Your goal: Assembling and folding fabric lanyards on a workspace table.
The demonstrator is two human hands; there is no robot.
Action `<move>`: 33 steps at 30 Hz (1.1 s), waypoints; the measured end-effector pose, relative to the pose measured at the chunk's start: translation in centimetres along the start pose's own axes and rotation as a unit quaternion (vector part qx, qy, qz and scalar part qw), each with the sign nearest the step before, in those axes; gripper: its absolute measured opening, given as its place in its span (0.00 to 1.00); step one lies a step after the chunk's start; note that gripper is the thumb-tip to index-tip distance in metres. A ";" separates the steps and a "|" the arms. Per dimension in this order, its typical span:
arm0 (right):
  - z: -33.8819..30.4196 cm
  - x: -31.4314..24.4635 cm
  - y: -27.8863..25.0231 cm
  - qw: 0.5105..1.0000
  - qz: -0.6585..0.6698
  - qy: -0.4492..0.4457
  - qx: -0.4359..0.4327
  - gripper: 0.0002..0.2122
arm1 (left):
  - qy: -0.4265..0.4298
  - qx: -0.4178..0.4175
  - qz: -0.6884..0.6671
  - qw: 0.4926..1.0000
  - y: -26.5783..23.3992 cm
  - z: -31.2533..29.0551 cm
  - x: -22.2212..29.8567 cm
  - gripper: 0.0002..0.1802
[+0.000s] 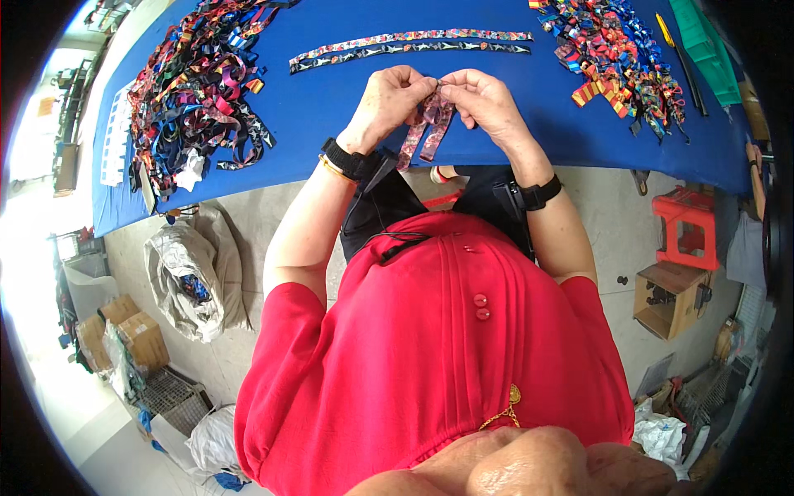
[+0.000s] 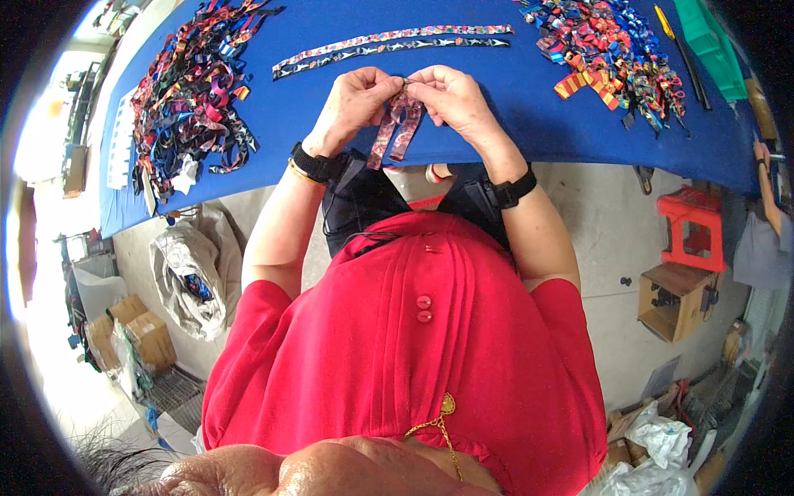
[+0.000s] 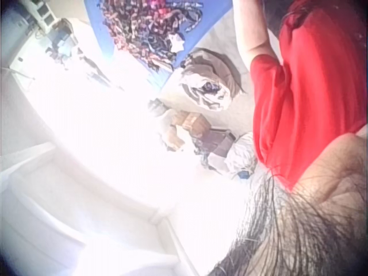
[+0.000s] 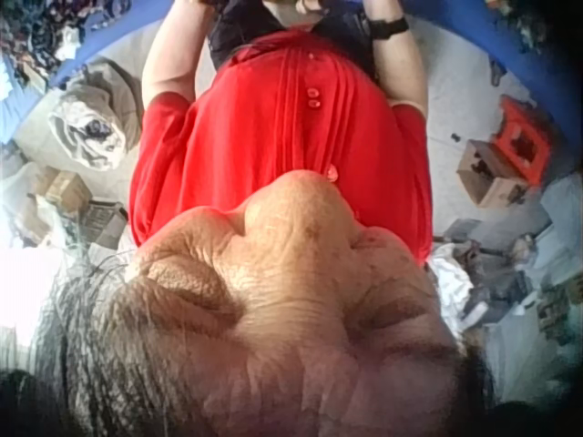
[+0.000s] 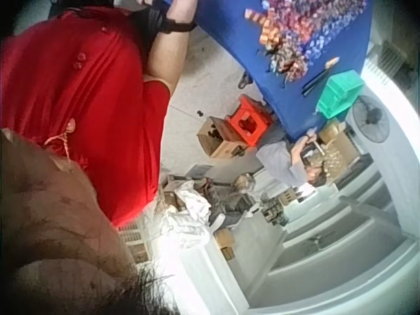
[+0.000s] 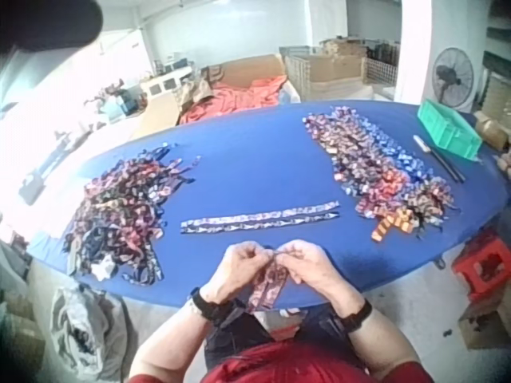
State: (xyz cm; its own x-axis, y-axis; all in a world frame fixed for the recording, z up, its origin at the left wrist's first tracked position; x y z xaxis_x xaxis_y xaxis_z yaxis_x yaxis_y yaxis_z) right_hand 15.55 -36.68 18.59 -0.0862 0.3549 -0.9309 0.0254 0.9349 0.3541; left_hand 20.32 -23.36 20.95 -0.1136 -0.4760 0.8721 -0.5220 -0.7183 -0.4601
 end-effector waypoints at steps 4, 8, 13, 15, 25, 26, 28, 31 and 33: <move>-0.1 -0.2 -0.1 1.000 0.008 -0.014 0.008 0.11 | -0.017 0.010 -0.022 1.000 -0.5 -0.2 -0.3 0.14; -0.1 -0.5 -0.1 1.000 0.001 -0.027 0.006 0.12 | -0.018 0.017 -0.044 0.999 -0.7 -0.3 -0.7 0.13; -0.1 -0.5 0.0 1.000 -0.007 -0.026 -0.002 0.11 | -0.019 0.000 -0.078 0.997 -0.8 -0.9 -0.4 0.13; -0.1 -0.4 0.1 1.000 -0.012 -0.022 -0.007 0.11 | -0.022 -0.008 -0.092 0.995 -0.9 -0.9 -0.4 0.13; 0.1 0.0 -0.3 0.999 -0.023 -0.034 0.013 0.09 | -0.008 -0.052 -0.102 0.993 -0.2 -1.1 0.3 0.12; 0.1 0.1 -0.4 0.999 -0.029 -0.034 0.018 0.09 | -0.008 -0.053 -0.102 0.993 -0.2 -1.1 0.2 0.12; 0.0 0.1 -0.3 0.998 -0.039 -0.032 0.024 0.09 | -0.016 -0.058 -0.115 0.992 -0.2 -1.2 0.4 0.11; 0.0 0.3 -0.2 0.998 -0.058 -0.029 0.027 0.09 | -0.022 -0.048 -0.123 0.991 -0.3 -1.2 0.1 0.11; 0.0 0.4 -0.2 0.997 -0.066 -0.028 0.024 0.09 | -0.026 -0.048 -0.123 0.991 -0.3 -1.2 0.2 0.11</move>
Point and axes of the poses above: each hand's wrist, its own z-axis towards the middle knuckle, its own y-axis out of the palm, x = y × z, the point moved 10 cm from there along z, towards the middle knuckle, and after that the axes turned 13 degrees about z, right-handed, at the moved point
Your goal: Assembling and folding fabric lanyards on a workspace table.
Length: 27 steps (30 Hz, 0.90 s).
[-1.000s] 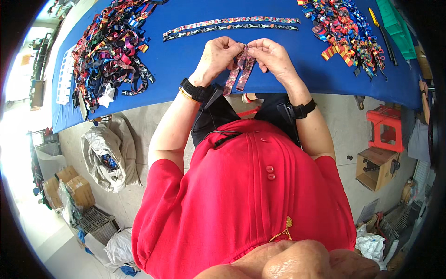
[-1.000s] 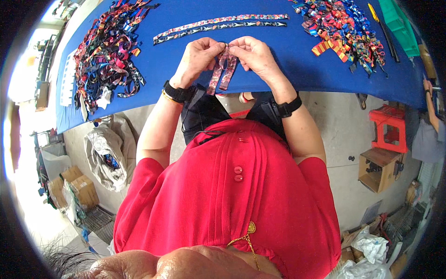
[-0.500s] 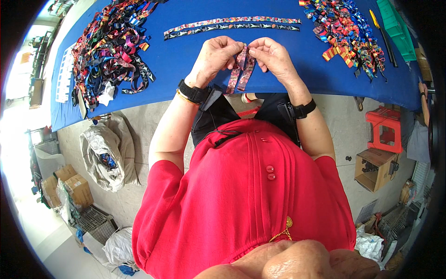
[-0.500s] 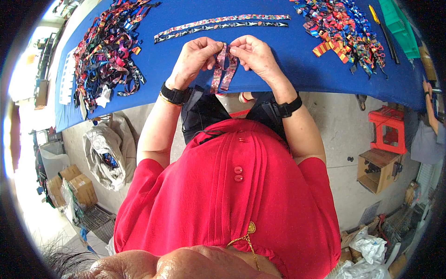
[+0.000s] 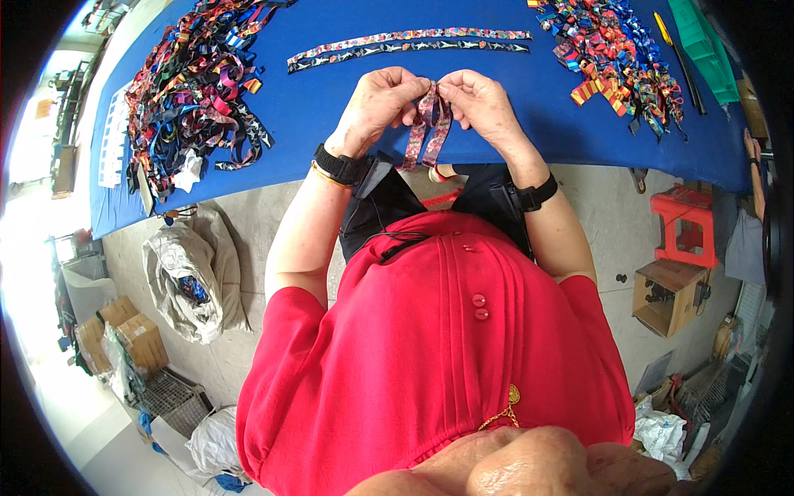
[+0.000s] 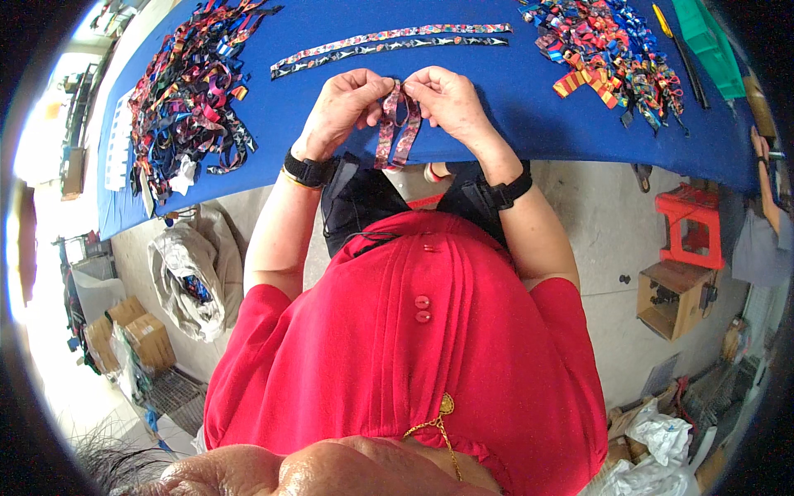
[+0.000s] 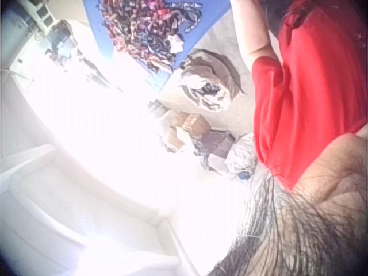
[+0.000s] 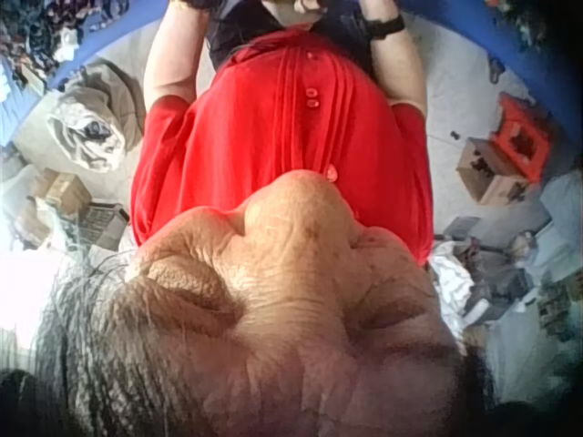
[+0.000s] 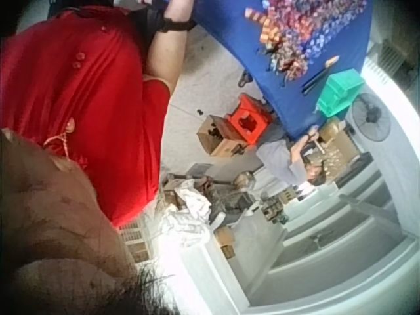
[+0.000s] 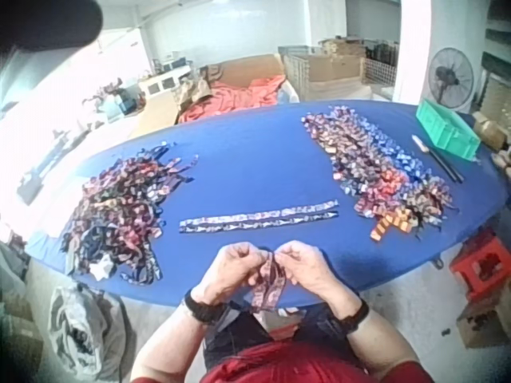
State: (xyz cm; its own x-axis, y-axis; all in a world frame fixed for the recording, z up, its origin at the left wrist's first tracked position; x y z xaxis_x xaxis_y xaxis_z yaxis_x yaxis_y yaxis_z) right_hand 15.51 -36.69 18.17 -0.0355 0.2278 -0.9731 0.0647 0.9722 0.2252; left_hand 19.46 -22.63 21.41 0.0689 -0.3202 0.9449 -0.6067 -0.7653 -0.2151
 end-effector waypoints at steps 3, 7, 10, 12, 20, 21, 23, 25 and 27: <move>-0.1 -0.1 0.1 1.000 -0.011 0.001 -0.004 0.09 | -0.003 0.002 -0.002 1.000 0.0 0.1 -0.1 0.11; -0.2 -0.5 0.4 1.000 -0.002 -0.006 -0.004 0.08 | 0.002 0.003 -0.004 1.000 0.1 0.1 -0.1 0.12; -0.3 -0.5 0.3 1.000 -0.002 -0.003 -0.006 0.08 | 0.004 0.005 -0.011 1.000 0.1 0.2 0.0 0.12; -0.3 -0.5 0.3 1.000 -0.002 -0.004 -0.005 0.09 | 0.000 0.007 -0.004 1.000 0.0 0.2 -0.1 0.11; -0.5 -0.8 0.6 1.000 -0.005 -0.008 -0.015 0.10 | -0.010 0.007 -0.013 1.000 -0.3 0.3 -0.8 0.11; -0.5 -0.9 0.6 1.000 -0.005 -0.008 -0.015 0.10 | -0.007 0.009 -0.021 1.000 -0.3 0.3 -0.7 0.11; -0.5 -0.9 0.6 1.000 -0.008 -0.008 -0.019 0.11 | -0.003 0.011 -0.030 0.999 -0.3 0.3 -0.7 0.11; -0.5 -1.0 0.7 1.000 -0.010 -0.006 -0.019 0.12 | 0.005 0.009 -0.036 0.999 -0.2 0.3 -0.7 0.11; -0.6 -0.9 0.7 1.000 -0.012 -0.005 -0.018 0.12 | 0.004 0.010 -0.033 0.999 -0.2 0.4 -0.7 0.11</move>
Point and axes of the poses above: each hand's wrist, its own z-axis towards the middle knuckle, its own y-axis out of the palm, x = y × z, the point moved 10 cm from there along z, towards the middle knuckle, and after that the axes turned 13 degrees about z, right-handed, at the moved point
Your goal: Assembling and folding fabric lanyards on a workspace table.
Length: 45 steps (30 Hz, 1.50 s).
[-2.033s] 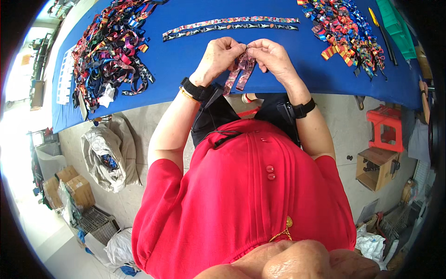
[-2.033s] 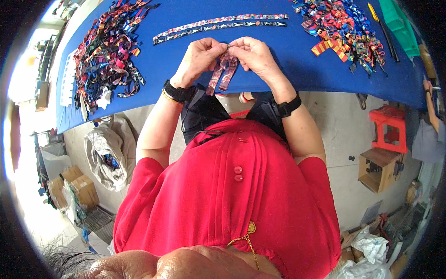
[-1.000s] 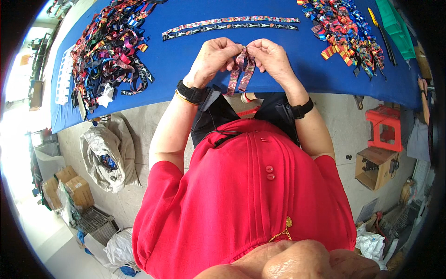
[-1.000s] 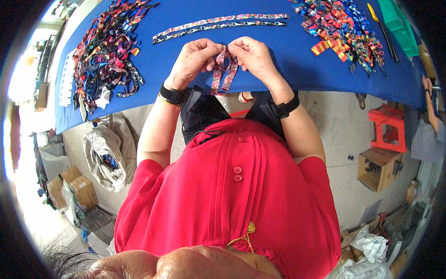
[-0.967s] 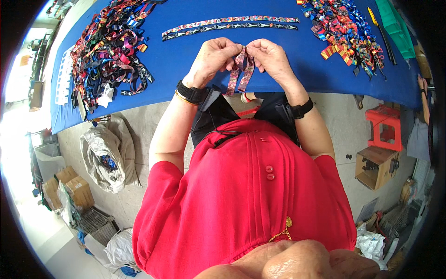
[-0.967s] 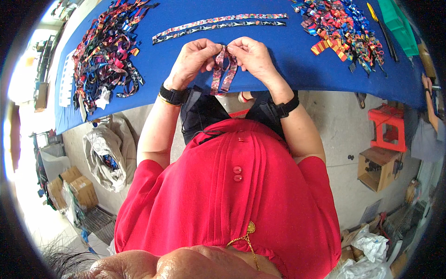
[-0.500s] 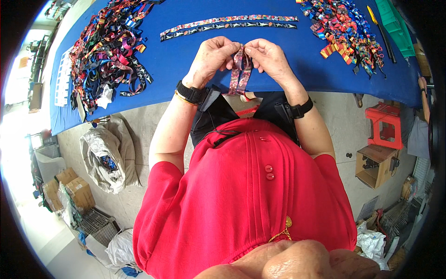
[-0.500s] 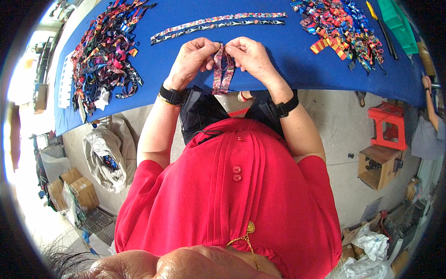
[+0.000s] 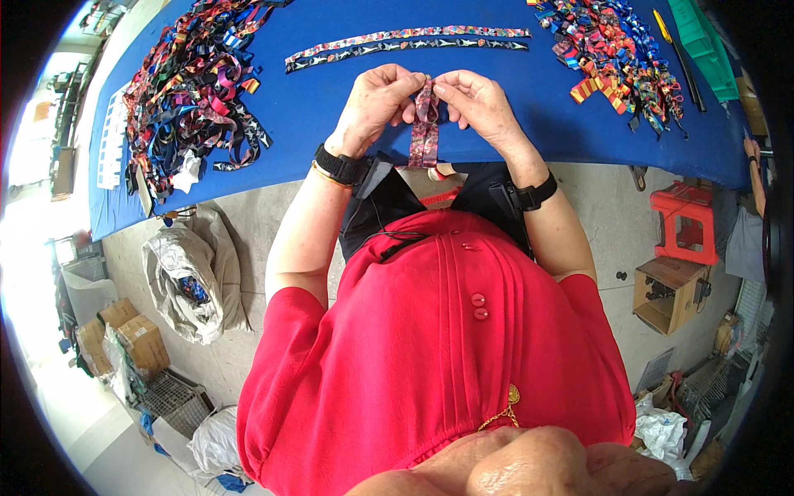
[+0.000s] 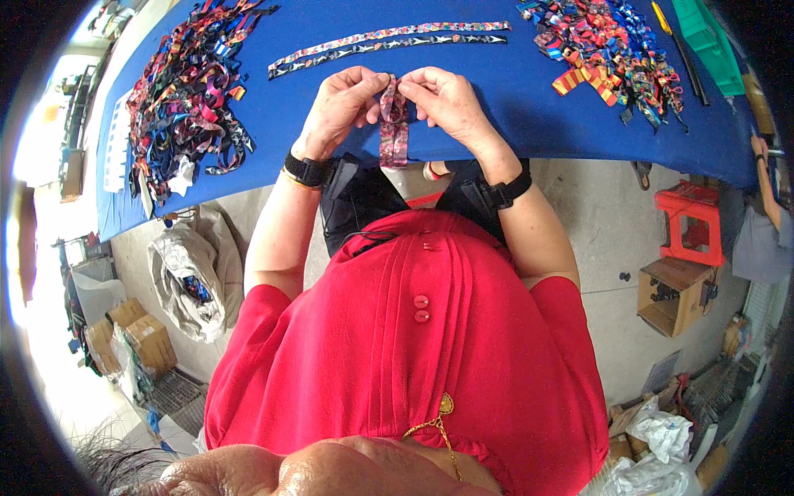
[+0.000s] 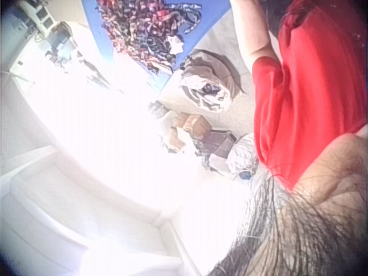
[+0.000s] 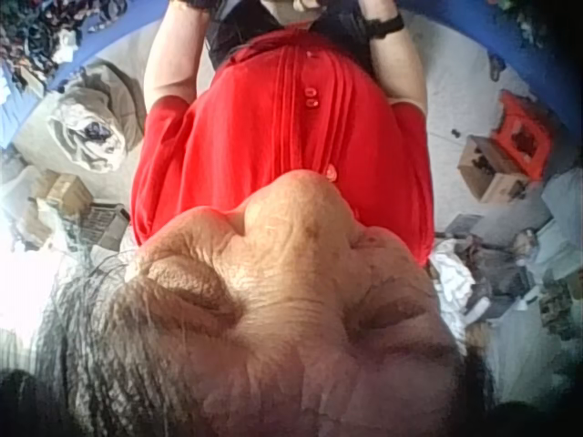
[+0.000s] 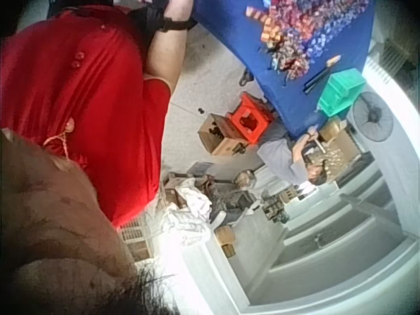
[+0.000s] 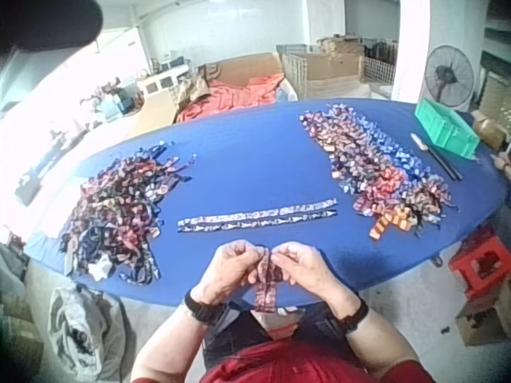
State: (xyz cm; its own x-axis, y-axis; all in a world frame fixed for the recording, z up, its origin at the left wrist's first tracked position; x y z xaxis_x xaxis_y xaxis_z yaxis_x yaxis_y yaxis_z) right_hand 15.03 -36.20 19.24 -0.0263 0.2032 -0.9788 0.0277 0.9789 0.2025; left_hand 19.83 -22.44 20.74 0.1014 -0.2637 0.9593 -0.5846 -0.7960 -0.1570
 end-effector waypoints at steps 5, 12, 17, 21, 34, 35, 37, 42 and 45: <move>0.1 0.1 -0.1 1.000 -0.008 -0.004 0.005 0.12 | -0.004 0.000 0.003 1.000 0.1 -0.1 0.0 0.11; 0.1 0.0 -0.7 0.999 -0.006 -0.009 0.053 0.11 | 0.010 0.028 0.021 0.999 -0.5 0.1 0.2 0.12; 0.4 -0.1 -1.2 0.997 -0.022 -0.009 0.077 0.10 | 0.010 0.052 0.045 0.998 -1.2 0.9 -0.2 0.12; 0.8 0.3 -1.4 0.997 -0.004 0.001 0.083 0.10 | -0.002 0.046 0.052 0.998 -1.1 1.4 -0.9 0.11; 0.7 0.0 -1.1 0.996 -0.026 -0.011 0.085 0.10 | 0.001 0.015 -0.005 1.000 -0.8 1.2 -0.9 0.10; 0.6 -0.1 -1.0 0.996 -0.030 -0.011 0.085 0.10 | 0.001 0.016 -0.005 1.000 -0.8 1.2 -0.6 0.10; 0.6 -0.1 -1.0 0.996 -0.024 -0.009 0.085 0.10 | -0.001 0.001 0.031 1.000 -0.5 1.1 -0.1 0.09; 0.7 0.1 -1.1 0.996 -0.020 -0.012 0.083 0.10 | 0.010 0.017 0.019 1.000 -0.9 1.6 -0.6 0.10; 0.8 0.1 -1.7 0.993 -0.016 -0.016 0.112 0.10 | 0.004 0.041 0.003 0.999 -1.6 2.0 -1.3 0.11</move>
Point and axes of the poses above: each hand's wrist, its own z-axis towards the middle knuckle, its own y-axis out of the palm, x = y × z, the point moved 10 cm from there along z, towards the middle knuckle, and after that the axes turned 13 degrees about z, right-handed, at the moved point
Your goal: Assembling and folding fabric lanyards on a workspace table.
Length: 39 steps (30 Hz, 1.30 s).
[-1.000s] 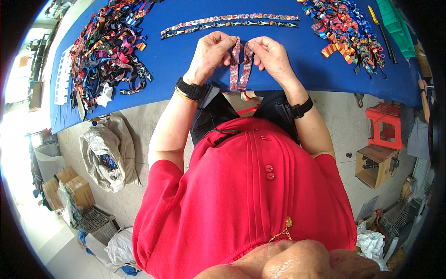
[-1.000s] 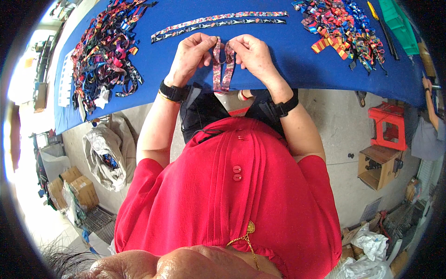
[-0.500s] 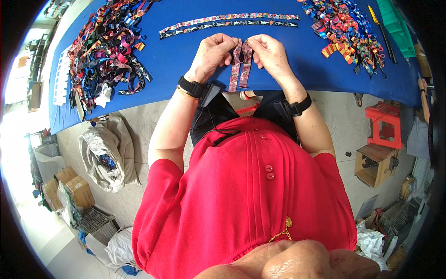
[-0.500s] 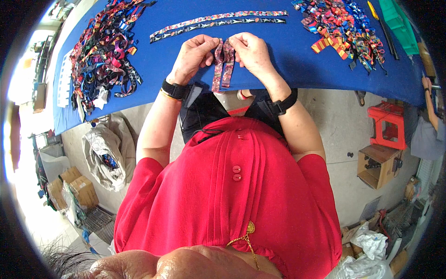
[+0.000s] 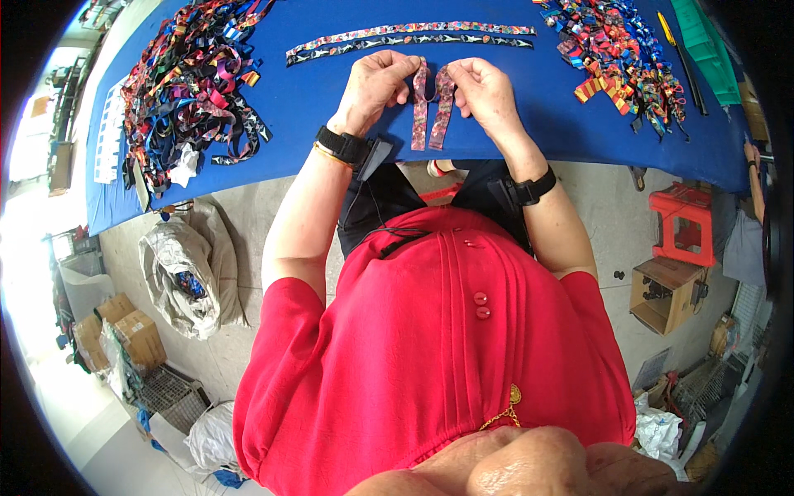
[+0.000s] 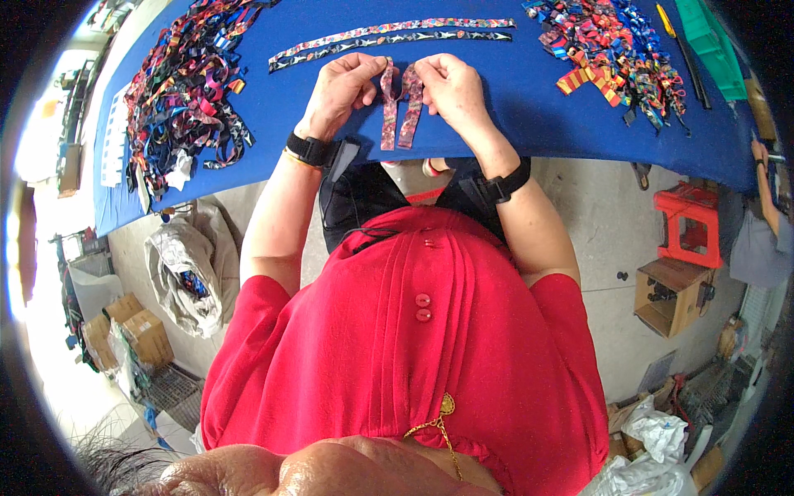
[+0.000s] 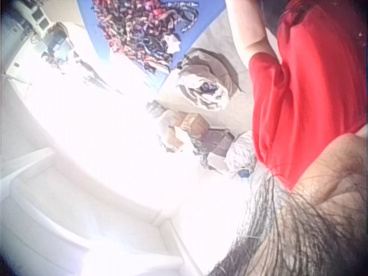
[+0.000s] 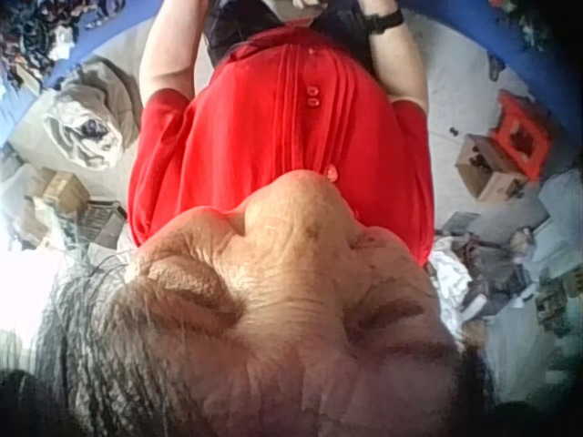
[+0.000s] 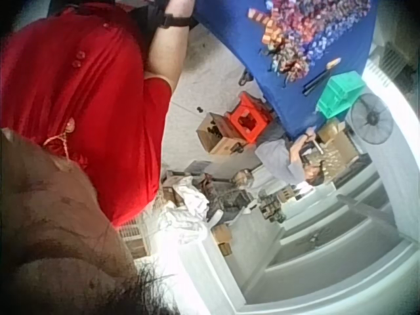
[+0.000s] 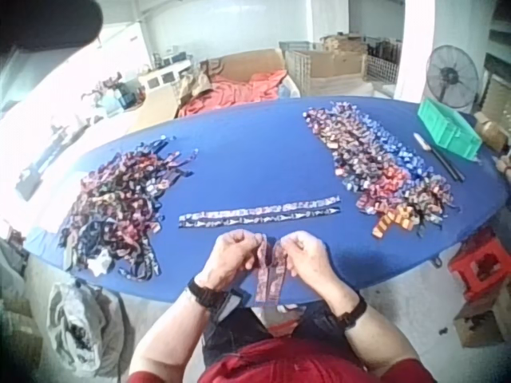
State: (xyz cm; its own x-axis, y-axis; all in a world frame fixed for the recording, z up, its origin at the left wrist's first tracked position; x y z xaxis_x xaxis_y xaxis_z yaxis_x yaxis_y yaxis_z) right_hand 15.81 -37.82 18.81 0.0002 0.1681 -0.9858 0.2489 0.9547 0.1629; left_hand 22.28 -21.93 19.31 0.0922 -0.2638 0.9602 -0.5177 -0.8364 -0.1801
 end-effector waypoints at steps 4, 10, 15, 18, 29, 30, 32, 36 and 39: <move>0.6 0.6 -0.2 1.000 -0.020 0.013 0.018 0.10 | -0.013 0.003 -0.019 1.000 -0.2 0.6 -0.7 0.11; 0.4 0.4 0.1 1.000 0.002 0.018 0.001 0.10 | -0.006 -0.026 0.004 1.000 0.0 0.8 -1.2 0.10; 0.5 0.4 0.5 1.000 0.008 0.001 -0.015 0.10 | 0.004 -0.043 0.038 0.998 0.7 0.4 -0.5 0.09; 0.6 0.3 0.8 1.000 -0.009 0.006 -0.022 0.10 | 0.009 -0.049 0.041 0.998 0.9 0.3 -0.4 0.09; 0.6 0.7 1.1 0.998 -0.040 0.029 -0.033 0.11 | 0.010 -0.063 0.040 0.997 1.0 0.2 -0.5 0.12; 0.6 0.6 1.2 0.998 -0.041 0.028 -0.034 0.11 | 0.010 -0.062 0.039 0.997 0.9 0.2 -0.5 0.12; 0.5 0.4 1.2 0.998 -0.048 0.031 -0.030 0.11 | 0.010 -0.067 0.032 0.997 0.9 0.2 -0.5 0.12; 0.4 0.3 1.2 0.998 -0.051 0.011 -0.031 0.12 | 0.010 -0.075 0.025 0.997 0.9 0.2 -0.6 0.13; 0.4 0.3 1.2 0.998 -0.053 -0.005 -0.024 0.11 | 0.012 -0.085 0.030 0.996 1.0 0.2 -0.6 0.13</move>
State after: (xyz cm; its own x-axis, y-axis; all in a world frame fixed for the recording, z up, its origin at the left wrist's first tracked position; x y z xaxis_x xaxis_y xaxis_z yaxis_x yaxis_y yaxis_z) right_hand 16.45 -36.75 18.65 -0.0145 0.0637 -0.9979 0.2023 0.9775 0.0595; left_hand 21.84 -22.68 18.52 0.0373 -0.2978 0.9539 -0.6581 -0.7256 -0.2008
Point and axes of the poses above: each hand's wrist, its own z-axis towards the middle knuckle, its own y-axis out of the palm, x = y × z, the point moved 10 cm from there along z, towards the middle knuckle, and after that the axes turned 13 degrees about z, right-handed, at the moved point
